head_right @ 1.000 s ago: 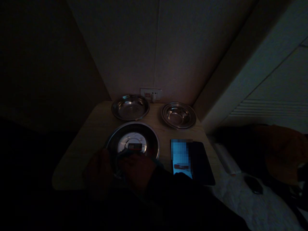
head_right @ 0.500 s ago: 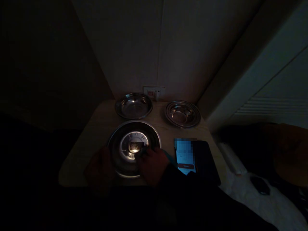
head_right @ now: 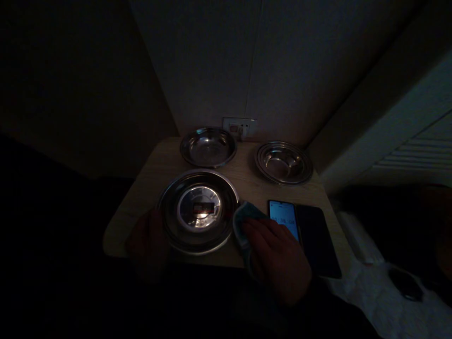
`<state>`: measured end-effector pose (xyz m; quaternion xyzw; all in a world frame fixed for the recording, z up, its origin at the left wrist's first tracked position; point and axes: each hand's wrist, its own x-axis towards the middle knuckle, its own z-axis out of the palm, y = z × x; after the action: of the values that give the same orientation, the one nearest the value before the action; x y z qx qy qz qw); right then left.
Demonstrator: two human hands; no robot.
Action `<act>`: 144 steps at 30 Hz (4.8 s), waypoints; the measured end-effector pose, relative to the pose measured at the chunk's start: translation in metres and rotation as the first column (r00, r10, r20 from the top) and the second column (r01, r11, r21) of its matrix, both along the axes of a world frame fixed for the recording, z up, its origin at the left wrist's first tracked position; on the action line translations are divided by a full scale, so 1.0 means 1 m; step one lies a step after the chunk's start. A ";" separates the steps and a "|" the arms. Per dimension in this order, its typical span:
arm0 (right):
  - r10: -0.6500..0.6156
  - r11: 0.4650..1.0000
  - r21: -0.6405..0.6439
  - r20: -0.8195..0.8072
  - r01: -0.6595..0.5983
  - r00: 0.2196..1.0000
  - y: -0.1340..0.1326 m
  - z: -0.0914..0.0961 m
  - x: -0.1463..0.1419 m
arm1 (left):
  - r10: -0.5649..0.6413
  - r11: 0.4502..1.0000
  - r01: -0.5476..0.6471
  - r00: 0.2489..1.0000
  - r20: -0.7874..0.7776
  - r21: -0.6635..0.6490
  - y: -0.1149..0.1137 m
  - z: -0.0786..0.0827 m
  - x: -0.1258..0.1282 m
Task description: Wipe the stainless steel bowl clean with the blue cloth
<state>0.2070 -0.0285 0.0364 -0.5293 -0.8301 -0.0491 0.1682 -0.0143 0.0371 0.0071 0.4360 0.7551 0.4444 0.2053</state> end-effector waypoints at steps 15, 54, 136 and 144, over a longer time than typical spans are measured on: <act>0.138 0.975 -0.180 0.021 -0.132 0.990 0.018 -0.014 -0.055 | -0.121 0.992 0.117 0.989 0.081 0.054 0.002 0.009 0.001; 0.225 0.939 -0.284 0.075 -0.196 0.971 0.041 -0.024 -0.066 | -0.062 0.959 0.114 0.978 -0.201 0.258 0.003 -0.014 0.010; 0.355 0.858 -0.434 0.113 -0.275 0.928 0.064 -0.007 -0.044 | -0.333 0.936 0.345 0.931 -0.148 0.067 0.031 0.018 0.011; 0.352 0.845 -0.460 0.098 -0.271 0.931 0.066 -0.005 -0.047 | -0.343 0.930 0.359 0.925 -0.165 0.078 0.032 0.016 0.011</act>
<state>0.1604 0.0371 0.0319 -0.4046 -0.9062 0.1203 -0.0247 -0.0029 0.0690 0.0228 0.6066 0.6531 0.4062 0.2013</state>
